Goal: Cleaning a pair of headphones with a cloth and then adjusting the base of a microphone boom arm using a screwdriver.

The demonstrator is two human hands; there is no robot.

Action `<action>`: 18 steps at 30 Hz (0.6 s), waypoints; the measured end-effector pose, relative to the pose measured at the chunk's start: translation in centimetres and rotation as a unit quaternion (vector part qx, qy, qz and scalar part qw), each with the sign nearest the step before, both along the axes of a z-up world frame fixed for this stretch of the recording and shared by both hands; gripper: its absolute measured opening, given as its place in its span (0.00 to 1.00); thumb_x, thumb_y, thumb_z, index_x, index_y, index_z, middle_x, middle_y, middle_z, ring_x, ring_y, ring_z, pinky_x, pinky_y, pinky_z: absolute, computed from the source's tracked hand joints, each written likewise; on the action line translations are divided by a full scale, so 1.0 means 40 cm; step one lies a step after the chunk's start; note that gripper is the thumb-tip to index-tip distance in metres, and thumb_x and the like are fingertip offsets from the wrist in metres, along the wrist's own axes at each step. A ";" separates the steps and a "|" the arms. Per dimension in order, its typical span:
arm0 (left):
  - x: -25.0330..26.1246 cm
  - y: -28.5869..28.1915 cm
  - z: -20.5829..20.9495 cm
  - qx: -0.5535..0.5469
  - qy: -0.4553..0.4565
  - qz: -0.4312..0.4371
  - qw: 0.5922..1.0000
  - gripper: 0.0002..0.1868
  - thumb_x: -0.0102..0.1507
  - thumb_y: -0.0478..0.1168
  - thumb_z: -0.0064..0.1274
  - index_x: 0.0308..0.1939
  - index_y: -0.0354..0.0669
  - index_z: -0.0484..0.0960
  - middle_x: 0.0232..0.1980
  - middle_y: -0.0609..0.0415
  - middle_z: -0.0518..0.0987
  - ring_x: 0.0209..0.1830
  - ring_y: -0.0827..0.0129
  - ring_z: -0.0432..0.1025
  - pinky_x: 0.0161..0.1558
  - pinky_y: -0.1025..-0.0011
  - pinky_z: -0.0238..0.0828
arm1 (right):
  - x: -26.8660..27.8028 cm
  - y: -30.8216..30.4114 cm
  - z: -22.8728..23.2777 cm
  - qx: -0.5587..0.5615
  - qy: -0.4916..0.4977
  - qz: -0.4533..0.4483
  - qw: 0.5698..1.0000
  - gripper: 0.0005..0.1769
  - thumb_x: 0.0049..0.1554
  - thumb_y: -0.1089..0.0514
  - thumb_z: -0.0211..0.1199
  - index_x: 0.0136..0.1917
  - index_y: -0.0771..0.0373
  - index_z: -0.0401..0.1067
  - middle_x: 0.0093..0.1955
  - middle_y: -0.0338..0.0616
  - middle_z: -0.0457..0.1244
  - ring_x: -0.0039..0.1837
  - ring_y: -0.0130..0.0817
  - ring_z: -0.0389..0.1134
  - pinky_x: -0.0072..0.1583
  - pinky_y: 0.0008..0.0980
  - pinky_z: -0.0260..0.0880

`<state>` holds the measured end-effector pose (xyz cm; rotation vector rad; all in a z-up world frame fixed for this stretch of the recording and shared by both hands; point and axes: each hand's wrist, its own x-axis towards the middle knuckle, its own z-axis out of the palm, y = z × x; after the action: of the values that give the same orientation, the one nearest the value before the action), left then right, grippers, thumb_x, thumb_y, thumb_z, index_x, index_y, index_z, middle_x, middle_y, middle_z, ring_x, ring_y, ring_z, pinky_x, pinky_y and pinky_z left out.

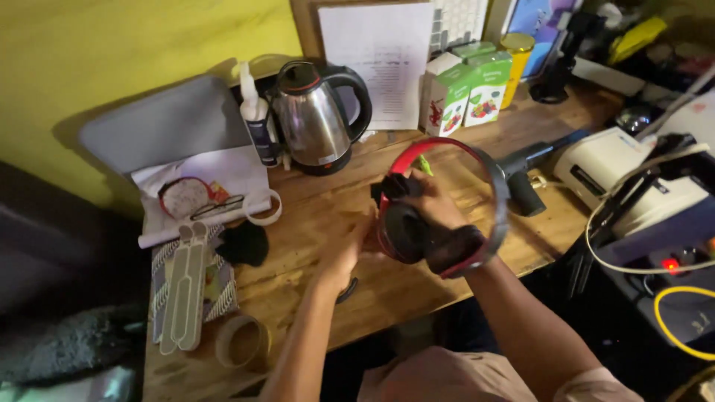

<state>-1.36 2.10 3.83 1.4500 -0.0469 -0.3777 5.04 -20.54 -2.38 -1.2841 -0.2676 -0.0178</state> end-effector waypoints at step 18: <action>0.027 -0.107 -0.040 -0.258 0.182 -0.116 0.942 0.22 0.71 0.58 0.38 0.47 0.49 0.82 0.40 0.59 0.84 0.38 0.73 0.78 0.42 0.69 0.76 | -0.065 0.008 0.151 -0.059 0.023 0.018 0.998 0.19 0.55 0.69 0.64 0.59 0.63 0.67 0.50 0.47 0.71 0.53 0.35 0.74 0.54 0.33 0.74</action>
<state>-0.28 -2.19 2.22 0.8406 -0.0152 -0.7619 2.45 -20.23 3.66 -1.3957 -0.2542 0.0587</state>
